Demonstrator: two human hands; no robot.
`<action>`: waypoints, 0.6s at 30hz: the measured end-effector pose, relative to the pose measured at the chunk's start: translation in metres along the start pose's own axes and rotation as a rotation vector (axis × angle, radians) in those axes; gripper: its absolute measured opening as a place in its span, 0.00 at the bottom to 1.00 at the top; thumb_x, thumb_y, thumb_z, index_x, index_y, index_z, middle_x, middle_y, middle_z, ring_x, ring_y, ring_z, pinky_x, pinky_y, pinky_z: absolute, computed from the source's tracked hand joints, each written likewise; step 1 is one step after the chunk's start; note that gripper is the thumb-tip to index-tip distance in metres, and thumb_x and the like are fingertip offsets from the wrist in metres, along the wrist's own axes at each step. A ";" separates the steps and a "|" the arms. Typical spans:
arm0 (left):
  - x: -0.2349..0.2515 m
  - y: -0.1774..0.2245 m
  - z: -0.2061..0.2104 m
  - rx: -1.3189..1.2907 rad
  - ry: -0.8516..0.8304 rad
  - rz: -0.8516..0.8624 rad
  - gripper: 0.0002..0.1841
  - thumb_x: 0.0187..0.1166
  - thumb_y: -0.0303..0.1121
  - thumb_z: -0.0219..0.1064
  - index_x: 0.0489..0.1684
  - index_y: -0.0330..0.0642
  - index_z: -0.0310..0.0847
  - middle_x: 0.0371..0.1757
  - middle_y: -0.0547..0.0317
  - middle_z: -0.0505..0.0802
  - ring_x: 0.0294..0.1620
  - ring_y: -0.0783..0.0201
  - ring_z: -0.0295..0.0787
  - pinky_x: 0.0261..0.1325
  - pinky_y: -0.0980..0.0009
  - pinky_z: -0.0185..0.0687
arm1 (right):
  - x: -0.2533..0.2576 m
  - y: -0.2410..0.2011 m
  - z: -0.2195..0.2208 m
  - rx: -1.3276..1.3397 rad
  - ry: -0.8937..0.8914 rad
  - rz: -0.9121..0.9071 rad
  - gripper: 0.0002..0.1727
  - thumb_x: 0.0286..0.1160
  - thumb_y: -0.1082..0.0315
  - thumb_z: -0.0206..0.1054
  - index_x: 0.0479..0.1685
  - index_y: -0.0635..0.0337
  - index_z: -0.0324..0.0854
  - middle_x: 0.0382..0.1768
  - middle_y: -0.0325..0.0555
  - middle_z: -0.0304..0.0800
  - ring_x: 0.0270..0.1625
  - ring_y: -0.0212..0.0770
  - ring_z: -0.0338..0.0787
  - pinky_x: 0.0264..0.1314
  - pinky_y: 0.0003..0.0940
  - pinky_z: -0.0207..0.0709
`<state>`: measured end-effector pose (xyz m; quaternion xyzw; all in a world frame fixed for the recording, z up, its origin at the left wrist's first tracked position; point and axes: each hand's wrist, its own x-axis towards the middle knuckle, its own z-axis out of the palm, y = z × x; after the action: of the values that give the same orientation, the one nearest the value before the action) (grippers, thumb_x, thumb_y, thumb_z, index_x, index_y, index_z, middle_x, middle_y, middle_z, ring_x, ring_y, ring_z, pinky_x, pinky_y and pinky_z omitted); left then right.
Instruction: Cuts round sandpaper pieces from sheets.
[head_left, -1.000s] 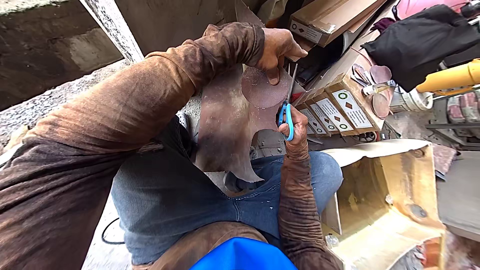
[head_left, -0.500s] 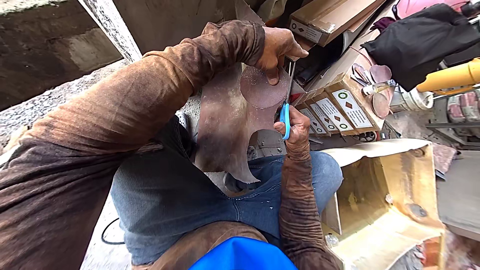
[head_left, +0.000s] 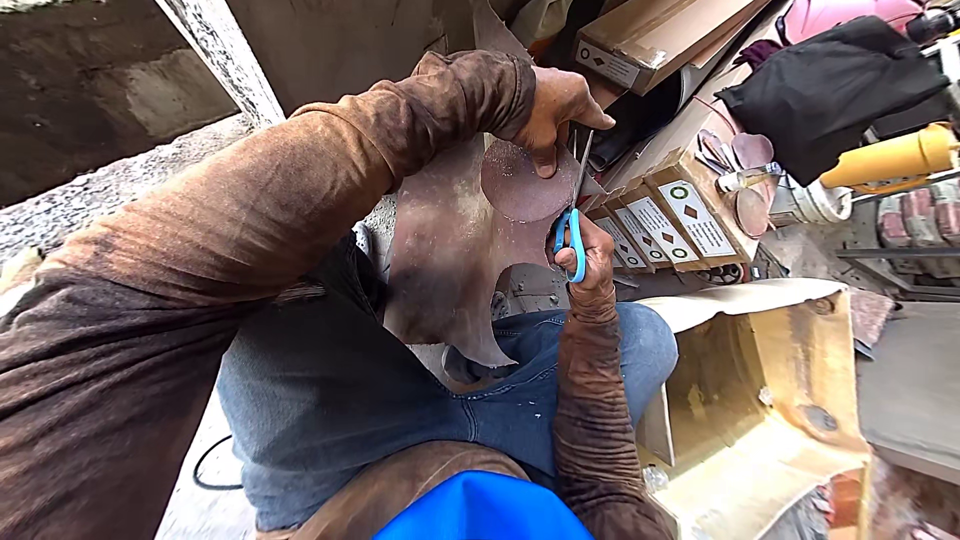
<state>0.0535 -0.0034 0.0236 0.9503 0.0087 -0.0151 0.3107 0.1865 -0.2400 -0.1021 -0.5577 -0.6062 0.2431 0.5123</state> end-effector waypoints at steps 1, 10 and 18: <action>0.000 0.000 0.000 -0.008 0.001 0.000 0.51 0.64 0.33 0.85 0.93 0.49 0.59 0.51 0.45 0.96 0.48 0.52 0.93 0.62 0.53 0.84 | 0.000 0.000 -0.001 0.005 -0.001 0.007 0.34 0.67 0.30 0.71 0.43 0.55 0.83 0.18 0.30 0.78 0.18 0.26 0.76 0.21 0.25 0.74; 0.003 -0.006 0.003 0.002 -0.020 0.022 0.50 0.65 0.33 0.85 0.93 0.45 0.58 0.44 0.45 0.93 0.39 0.57 0.88 0.54 0.60 0.84 | -0.007 -0.002 -0.006 -0.030 0.032 0.061 0.30 0.67 0.38 0.77 0.49 0.58 0.87 0.18 0.31 0.80 0.17 0.26 0.78 0.22 0.25 0.78; 0.011 0.002 0.015 0.053 -0.058 0.027 0.50 0.65 0.35 0.85 0.93 0.49 0.58 0.49 0.48 0.96 0.50 0.53 0.91 0.64 0.52 0.80 | -0.008 0.007 -0.007 0.060 -0.050 0.022 0.34 0.66 0.27 0.69 0.38 0.52 0.82 0.19 0.32 0.83 0.20 0.29 0.82 0.25 0.28 0.81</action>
<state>0.0640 -0.0137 0.0127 0.9574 -0.0134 -0.0388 0.2859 0.1949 -0.2477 -0.1088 -0.5426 -0.6051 0.2806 0.5106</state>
